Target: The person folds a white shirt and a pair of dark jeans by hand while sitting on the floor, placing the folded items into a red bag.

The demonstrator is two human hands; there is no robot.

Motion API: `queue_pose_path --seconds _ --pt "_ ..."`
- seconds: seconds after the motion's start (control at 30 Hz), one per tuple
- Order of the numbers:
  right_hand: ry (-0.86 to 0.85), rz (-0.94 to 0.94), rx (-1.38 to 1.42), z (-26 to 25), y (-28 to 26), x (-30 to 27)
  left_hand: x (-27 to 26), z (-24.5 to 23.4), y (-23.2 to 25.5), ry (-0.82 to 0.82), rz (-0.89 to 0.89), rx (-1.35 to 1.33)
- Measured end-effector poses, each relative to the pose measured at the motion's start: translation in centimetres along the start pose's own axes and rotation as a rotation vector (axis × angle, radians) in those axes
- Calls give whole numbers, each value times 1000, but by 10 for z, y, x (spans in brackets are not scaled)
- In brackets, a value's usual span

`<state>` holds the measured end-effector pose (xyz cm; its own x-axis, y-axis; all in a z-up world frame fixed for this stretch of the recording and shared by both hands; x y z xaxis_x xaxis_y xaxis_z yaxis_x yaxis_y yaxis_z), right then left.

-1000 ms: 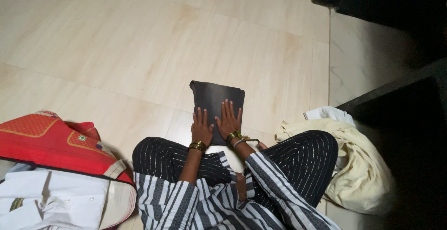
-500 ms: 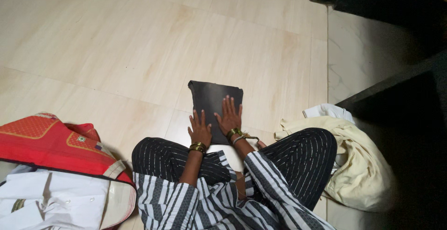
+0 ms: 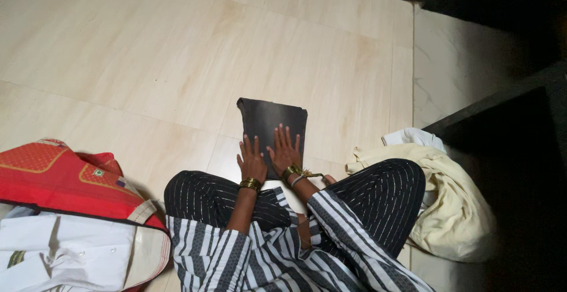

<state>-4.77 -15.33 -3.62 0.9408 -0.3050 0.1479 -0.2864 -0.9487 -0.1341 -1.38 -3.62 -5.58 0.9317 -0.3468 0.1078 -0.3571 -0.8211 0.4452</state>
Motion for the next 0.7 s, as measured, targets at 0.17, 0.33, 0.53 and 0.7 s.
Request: queue_pose_path --seconds 0.17,0.33,0.53,0.7 --pt "-40 -158 206 -11 -33 -13 5 -23 15 101 94 -44" --pt "-208 -269 135 -9 -26 6 10 -14 28 -55 99 -62" --pt "-174 -297 97 8 -19 11 11 -24 33 -84 62 -35" --pt "-148 -294 106 9 -20 11 11 -33 36 -132 31 -15"
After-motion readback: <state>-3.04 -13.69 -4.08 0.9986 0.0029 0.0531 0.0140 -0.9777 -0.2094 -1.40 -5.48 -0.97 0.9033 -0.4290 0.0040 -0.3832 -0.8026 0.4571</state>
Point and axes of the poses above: each hand's wrist, its own x-axis towards the middle knuckle, its own z-axis out of the palm, y = z × x, the point moved 8 cm from there along x, towards the middle knuckle, and after that the axes turned 7 degrees about y, right-handed, at the moved point
